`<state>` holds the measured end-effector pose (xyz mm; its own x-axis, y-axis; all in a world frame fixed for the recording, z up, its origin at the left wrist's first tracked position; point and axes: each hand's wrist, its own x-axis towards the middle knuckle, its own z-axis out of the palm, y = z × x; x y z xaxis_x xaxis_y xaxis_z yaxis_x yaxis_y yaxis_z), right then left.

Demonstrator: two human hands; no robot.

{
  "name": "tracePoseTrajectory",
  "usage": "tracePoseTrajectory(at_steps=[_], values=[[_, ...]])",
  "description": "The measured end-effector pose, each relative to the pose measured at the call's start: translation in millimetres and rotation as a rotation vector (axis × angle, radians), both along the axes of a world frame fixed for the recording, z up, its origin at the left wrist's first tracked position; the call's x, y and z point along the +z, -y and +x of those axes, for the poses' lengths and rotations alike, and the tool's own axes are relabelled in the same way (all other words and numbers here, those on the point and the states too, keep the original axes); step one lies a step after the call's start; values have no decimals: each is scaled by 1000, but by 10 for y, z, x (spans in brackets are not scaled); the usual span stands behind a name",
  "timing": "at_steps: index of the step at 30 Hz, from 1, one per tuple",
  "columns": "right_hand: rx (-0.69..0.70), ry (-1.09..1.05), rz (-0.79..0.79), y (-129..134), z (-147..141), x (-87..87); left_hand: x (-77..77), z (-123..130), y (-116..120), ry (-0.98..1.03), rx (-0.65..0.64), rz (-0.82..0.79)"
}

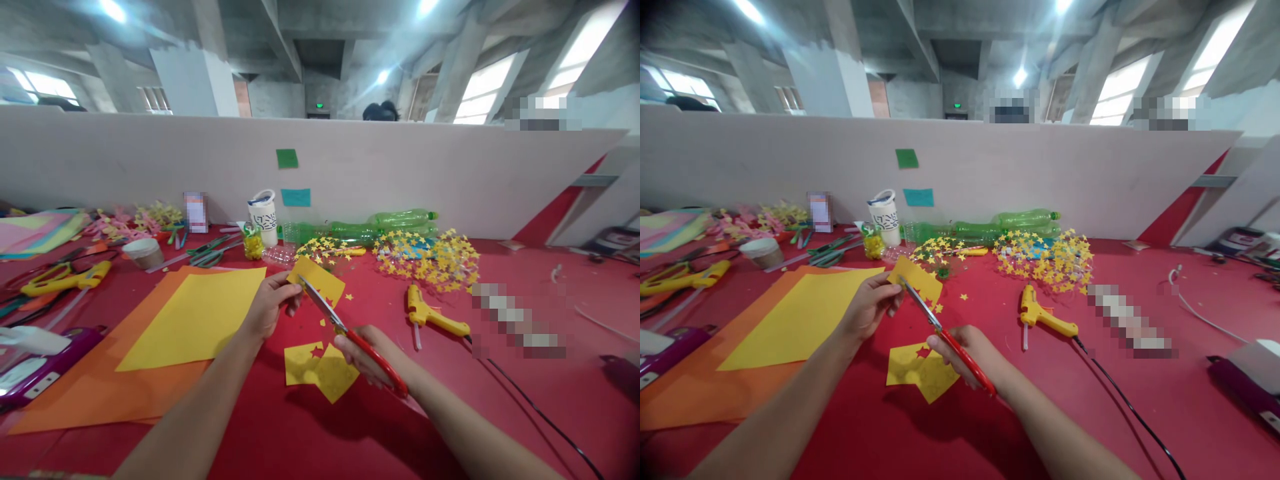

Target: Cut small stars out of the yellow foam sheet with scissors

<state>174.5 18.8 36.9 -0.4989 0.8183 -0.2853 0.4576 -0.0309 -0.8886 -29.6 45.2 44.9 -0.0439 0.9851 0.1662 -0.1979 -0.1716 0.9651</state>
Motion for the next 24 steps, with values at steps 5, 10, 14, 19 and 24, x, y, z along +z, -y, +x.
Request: tracePoseTrajectory(at_steps=[5,10,14,19,24], values=[[-10,12,-7,-1,-7,-5,-15,-4,-9,-2,14,0],[-21,52,-10,9,-23,6,-15,2,-4,4,9,-2],[-4,38,8,0,-8,-7,-2,6,4,5,1,5],[30,-8,26,-12,20,-33,6,5,8,26,-25,36],[-23,6,26,10,-12,-1,6,6,6,52,-25,45]])
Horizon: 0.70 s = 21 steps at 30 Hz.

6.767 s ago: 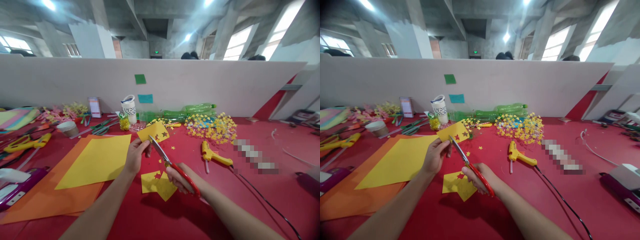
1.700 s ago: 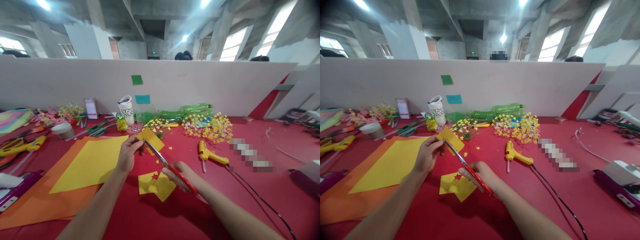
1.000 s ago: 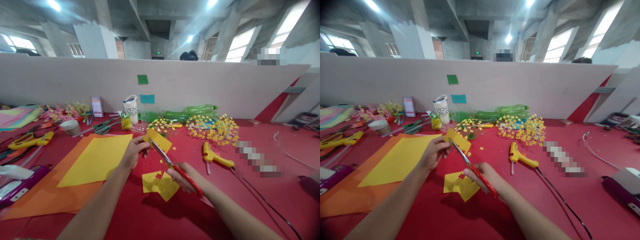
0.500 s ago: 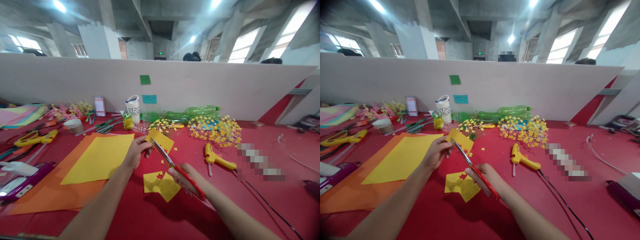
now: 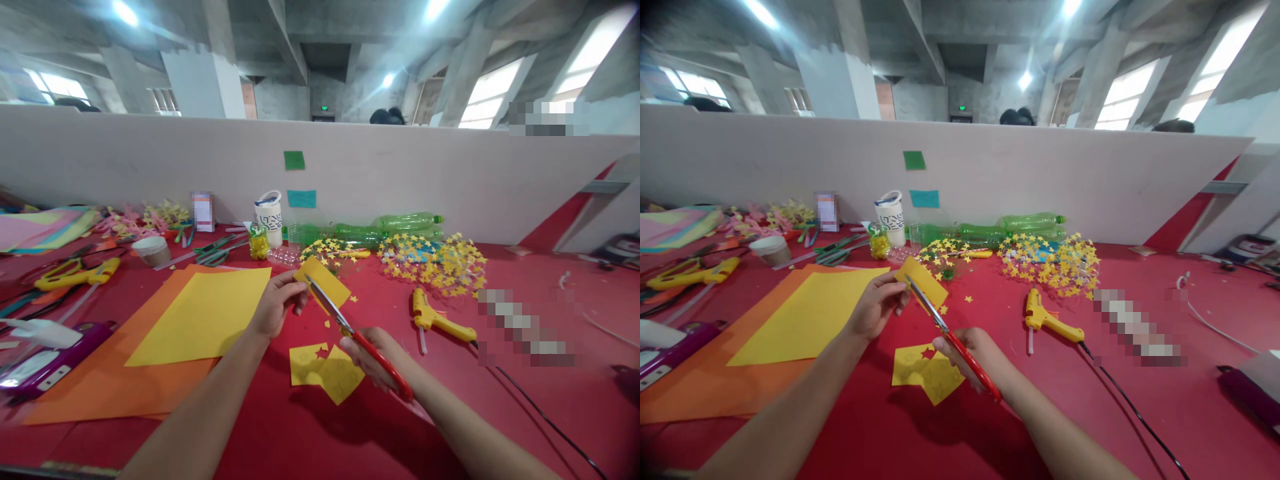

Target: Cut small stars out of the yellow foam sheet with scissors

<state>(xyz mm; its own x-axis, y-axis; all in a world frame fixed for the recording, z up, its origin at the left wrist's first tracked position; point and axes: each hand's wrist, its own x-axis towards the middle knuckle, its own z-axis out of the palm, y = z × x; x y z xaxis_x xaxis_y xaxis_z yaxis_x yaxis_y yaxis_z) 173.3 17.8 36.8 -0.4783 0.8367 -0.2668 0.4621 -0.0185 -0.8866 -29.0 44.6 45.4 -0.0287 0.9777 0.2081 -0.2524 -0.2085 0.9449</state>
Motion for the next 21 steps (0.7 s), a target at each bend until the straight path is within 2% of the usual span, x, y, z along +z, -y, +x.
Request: tracePoseTrajectory(at_steps=[6,10,16,18,21], values=[[-8,26,-5,0,-13,8,10,17,4,14,45,4],[-19,26,49,-12,0,16,15,36,9,50,87,32],[61,-8,73,-41,34,9,36,44,7,80,117,63],[52,-19,67,-41,28,-2,51,50,17,67,95,48],[22,-38,59,-35,14,-10,61,73,41,-1,-16,-6]])
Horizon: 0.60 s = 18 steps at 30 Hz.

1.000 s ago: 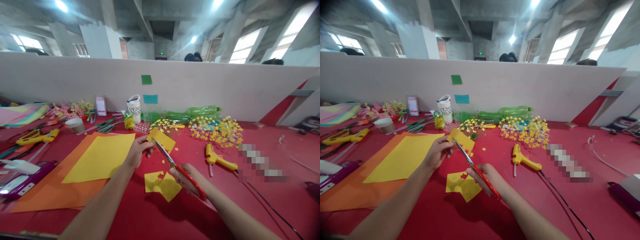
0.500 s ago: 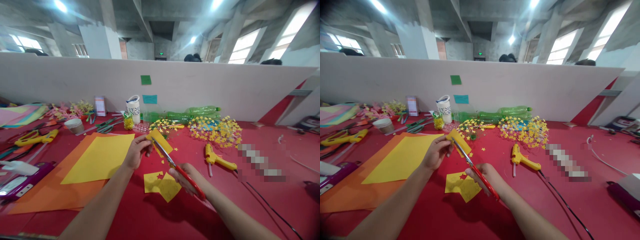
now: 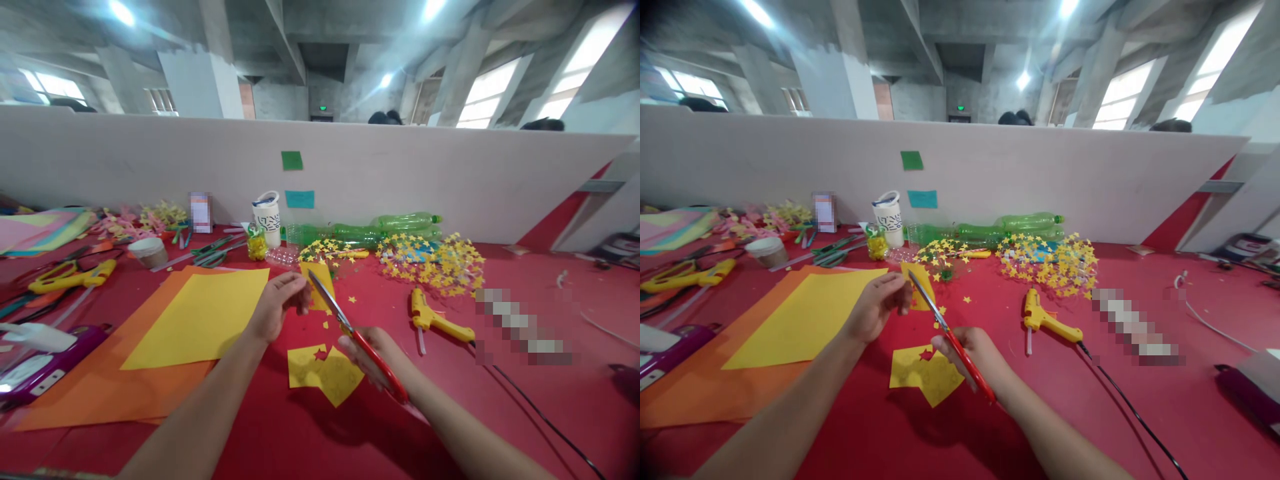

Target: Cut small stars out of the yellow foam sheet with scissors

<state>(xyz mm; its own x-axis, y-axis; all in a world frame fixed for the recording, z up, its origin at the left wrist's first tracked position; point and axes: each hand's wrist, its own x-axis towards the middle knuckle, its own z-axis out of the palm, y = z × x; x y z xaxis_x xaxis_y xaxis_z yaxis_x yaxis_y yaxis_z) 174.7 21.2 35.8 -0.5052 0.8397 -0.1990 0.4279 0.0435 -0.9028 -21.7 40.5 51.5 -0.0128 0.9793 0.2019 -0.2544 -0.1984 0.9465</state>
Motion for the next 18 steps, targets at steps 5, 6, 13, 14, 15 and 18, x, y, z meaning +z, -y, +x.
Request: tracePoseTrajectory(at_steps=[5,6,13,14,15,18], values=[[36,-26,19,7,8,22,-25,17,0,-6,11,21],[42,-26,22,6,11,23,-28,11,-7,8,33,37],[31,16,59,-15,20,-37,-3,-16,-30,49,102,102],[37,17,59,-17,23,-41,0,-14,-28,46,109,105],[43,19,59,-18,27,-43,1,-12,-26,42,116,107],[63,36,62,-18,35,-37,-2,-13,-24,34,132,112]])
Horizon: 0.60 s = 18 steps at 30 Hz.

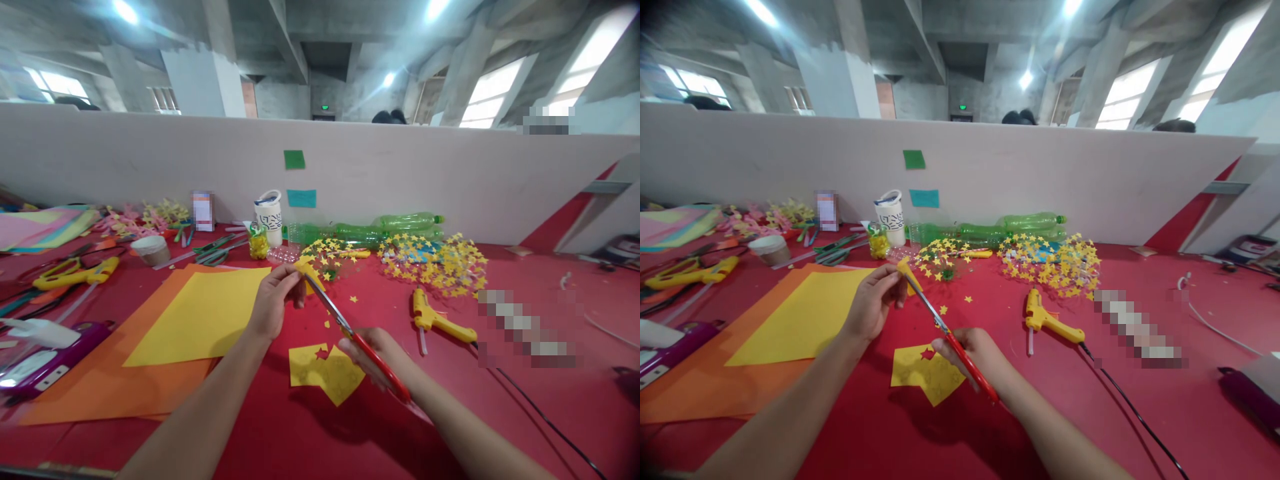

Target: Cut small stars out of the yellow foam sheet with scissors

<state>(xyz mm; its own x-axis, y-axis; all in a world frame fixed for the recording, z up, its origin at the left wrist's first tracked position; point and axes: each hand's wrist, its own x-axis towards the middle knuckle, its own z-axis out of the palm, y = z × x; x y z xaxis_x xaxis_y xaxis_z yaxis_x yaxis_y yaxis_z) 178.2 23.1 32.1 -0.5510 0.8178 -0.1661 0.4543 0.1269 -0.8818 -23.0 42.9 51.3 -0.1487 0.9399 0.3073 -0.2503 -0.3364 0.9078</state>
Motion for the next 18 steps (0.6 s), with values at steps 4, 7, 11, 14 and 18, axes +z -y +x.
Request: tracePoseTrajectory(at_steps=[4,7,11,14,18], values=[[27,15,13,11,5,1,-11,-14,-5,-13,28,18],[44,12,20,20,8,-21,-20,-24,-10,-37,49,23],[48,16,23,21,10,-46,-36,-35,-20,-43,46,23],[62,24,7,17,9,-40,-46,-41,-30,-32,52,28],[61,11,9,6,2,-42,-50,-38,-38,-37,45,27]])
